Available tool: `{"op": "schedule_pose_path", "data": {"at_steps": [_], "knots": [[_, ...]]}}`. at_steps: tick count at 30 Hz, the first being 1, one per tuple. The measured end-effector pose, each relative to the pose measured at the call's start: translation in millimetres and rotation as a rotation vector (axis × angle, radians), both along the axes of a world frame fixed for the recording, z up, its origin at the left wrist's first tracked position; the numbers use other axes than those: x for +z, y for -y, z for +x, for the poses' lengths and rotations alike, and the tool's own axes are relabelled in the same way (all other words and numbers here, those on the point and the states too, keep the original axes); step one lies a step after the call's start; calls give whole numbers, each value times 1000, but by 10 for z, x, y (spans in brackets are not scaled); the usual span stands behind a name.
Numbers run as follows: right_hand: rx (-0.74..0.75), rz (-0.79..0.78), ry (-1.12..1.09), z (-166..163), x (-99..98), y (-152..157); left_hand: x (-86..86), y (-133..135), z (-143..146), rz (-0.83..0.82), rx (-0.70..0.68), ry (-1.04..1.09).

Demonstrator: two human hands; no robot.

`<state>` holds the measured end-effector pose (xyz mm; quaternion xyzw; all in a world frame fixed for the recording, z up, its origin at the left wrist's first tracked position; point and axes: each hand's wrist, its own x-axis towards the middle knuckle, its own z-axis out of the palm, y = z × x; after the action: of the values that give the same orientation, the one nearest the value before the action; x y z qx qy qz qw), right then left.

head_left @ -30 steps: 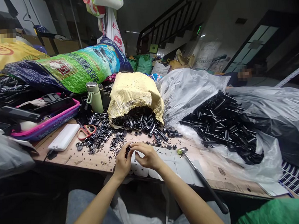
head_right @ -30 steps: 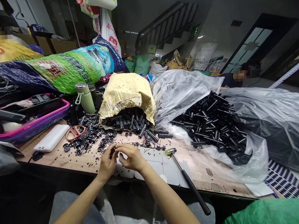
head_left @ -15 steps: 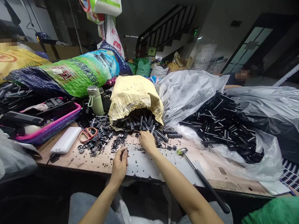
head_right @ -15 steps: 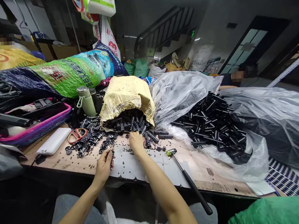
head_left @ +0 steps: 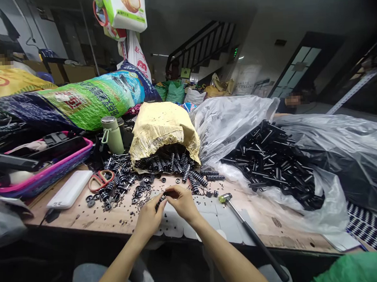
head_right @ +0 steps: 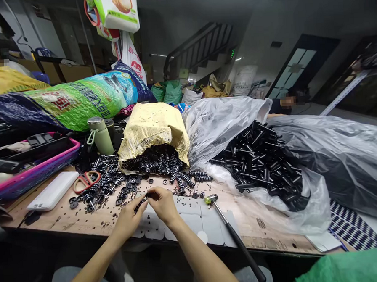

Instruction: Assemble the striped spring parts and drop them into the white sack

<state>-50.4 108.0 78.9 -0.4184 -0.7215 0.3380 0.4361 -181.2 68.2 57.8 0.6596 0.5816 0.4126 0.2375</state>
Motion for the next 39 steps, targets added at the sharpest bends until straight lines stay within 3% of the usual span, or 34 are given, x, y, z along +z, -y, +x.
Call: {"op": "schedule_pose_path", "data": {"at_steps": [11, 15, 20, 24, 28, 34, 39], "knots": [[-20, 252, 181, 179, 10, 142, -32, 53, 114, 52, -48, -10], [97, 375, 286, 231, 72, 283, -74, 61, 199, 45, -14, 87], [159, 359, 365, 369, 124, 355, -227, 54, 367, 134, 41, 312], [-111, 188, 292, 768, 149, 129, -273, 74, 401, 14, 24, 321], [-453, -73, 272, 1443, 177, -276, -244, 83, 361, -9, 16, 278], [-883, -81, 504, 2419, 241, -765, -241, 57, 378, 22, 47, 237], [-1127, -162, 559, 2904, 401, -1017, -284, 26, 411, 65, 65, 249]]}}
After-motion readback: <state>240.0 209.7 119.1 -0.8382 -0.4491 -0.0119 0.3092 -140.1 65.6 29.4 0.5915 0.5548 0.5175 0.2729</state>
